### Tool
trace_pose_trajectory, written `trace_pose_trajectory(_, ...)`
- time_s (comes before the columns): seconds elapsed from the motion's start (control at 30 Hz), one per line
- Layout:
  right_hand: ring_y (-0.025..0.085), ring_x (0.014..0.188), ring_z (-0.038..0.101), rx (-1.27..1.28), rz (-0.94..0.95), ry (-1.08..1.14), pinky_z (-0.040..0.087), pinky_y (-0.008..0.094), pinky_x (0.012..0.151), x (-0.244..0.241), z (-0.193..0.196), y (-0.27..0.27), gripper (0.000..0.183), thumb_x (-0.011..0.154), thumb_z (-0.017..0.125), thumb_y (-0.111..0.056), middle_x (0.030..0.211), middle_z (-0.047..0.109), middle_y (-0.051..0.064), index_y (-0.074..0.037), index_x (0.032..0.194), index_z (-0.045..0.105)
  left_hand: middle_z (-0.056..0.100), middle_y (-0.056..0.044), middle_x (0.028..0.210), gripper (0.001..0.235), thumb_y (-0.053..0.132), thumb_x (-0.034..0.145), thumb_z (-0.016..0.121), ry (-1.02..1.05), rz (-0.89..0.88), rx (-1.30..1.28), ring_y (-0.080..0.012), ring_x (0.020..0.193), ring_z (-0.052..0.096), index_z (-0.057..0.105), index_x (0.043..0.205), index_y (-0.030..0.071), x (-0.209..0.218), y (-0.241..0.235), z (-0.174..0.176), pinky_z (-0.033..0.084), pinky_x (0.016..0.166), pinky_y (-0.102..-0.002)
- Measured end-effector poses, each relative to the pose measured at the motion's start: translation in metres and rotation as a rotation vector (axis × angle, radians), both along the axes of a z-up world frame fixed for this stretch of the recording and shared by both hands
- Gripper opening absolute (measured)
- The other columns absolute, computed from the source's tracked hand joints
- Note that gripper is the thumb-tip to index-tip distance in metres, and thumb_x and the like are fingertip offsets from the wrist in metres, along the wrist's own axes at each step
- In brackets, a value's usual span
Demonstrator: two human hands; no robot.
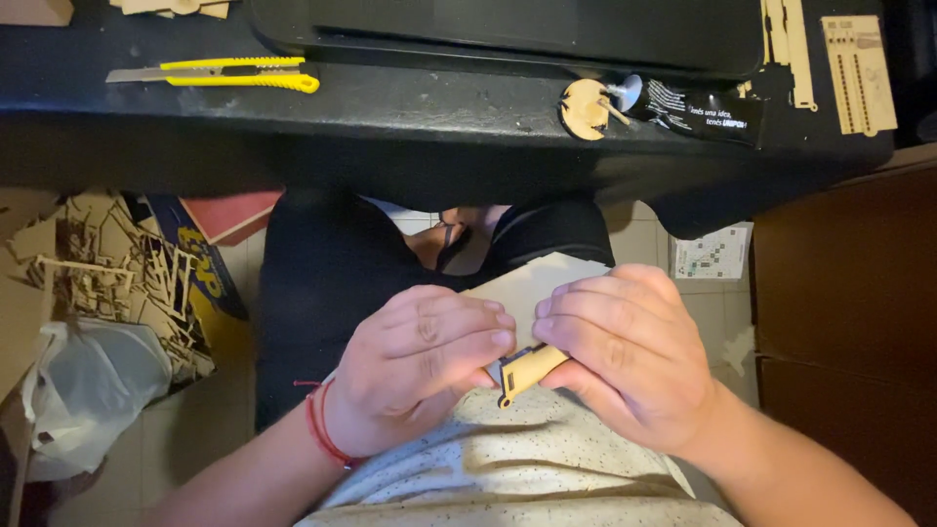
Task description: The person assembles a small wooden model by inserting dowels into pre-cut slots on flat wooden pieces. They repeatedly test-fit the components, remove and reinsert dowels, and adjust the alignment of the pieces to form a box-like structure.
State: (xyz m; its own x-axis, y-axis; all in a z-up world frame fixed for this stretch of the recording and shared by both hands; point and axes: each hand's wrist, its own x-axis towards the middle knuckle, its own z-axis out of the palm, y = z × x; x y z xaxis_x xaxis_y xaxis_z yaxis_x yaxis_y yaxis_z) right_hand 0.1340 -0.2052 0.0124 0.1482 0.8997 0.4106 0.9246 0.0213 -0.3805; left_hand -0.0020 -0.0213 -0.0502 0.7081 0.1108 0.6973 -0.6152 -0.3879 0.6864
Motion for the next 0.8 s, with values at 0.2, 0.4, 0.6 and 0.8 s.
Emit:
trace_pose_trajectory(0.2,0.027,0.094,0.069,0.028,0.015,0.021,0.044,0.040,0.087,0.002,-0.007,-0.007,0.031,0.097,0.051,-0.032,0.106,0.070,0.011,-0.006,0.107,0.064,0.070,-0.013,0.115,0.024,0.021,0.104,0.051,0.044,-0.019,0.089,-0.0269,0.105,0.073,0.062,0.118,0.005,0.000,0.003,0.009,0.053,0.091,-0.040)
trace_pose_trajectory(0.4,0.031,0.094,0.071,0.137,-0.014,0.420,0.059,0.036,0.088,-0.007,-0.042,-0.019,0.035,0.110,0.046,-0.027,0.110,0.066,0.025,-0.012,0.141,0.043,0.071,-0.005,0.122,0.054,0.037,0.092,0.074,0.259,0.205,0.130,-0.0244,0.096,0.071,0.054,0.130,0.006,-0.015,-0.016,0.004,0.057,0.091,-0.038)
trace_pose_trajectory(0.6,0.031,0.101,0.070,0.180,-0.094,0.605,0.060,0.038,0.092,-0.020,-0.038,-0.011,0.030,0.112,0.045,-0.020,0.115,0.066,0.022,-0.016,0.141,0.048,0.071,-0.007,0.123,0.036,0.020,0.093,0.076,0.217,0.199,0.135,-0.0200,0.105,0.074,0.061,0.125,0.012,-0.013,-0.013,0.021,0.058,0.088,-0.032)
trace_pose_trajectory(0.8,0.019,0.112,0.064,0.092,-0.453,0.765,0.049,0.029,0.097,-0.024,-0.049,-0.024,0.050,0.097,0.056,-0.034,0.130,0.065,0.019,0.004,0.129,0.060,0.072,-0.010,0.130,0.058,0.026,0.091,0.083,0.231,0.229,0.076,-0.0196,0.105,0.077,0.051,0.137,0.013,-0.012,-0.011,0.019,0.057,0.088,-0.028)
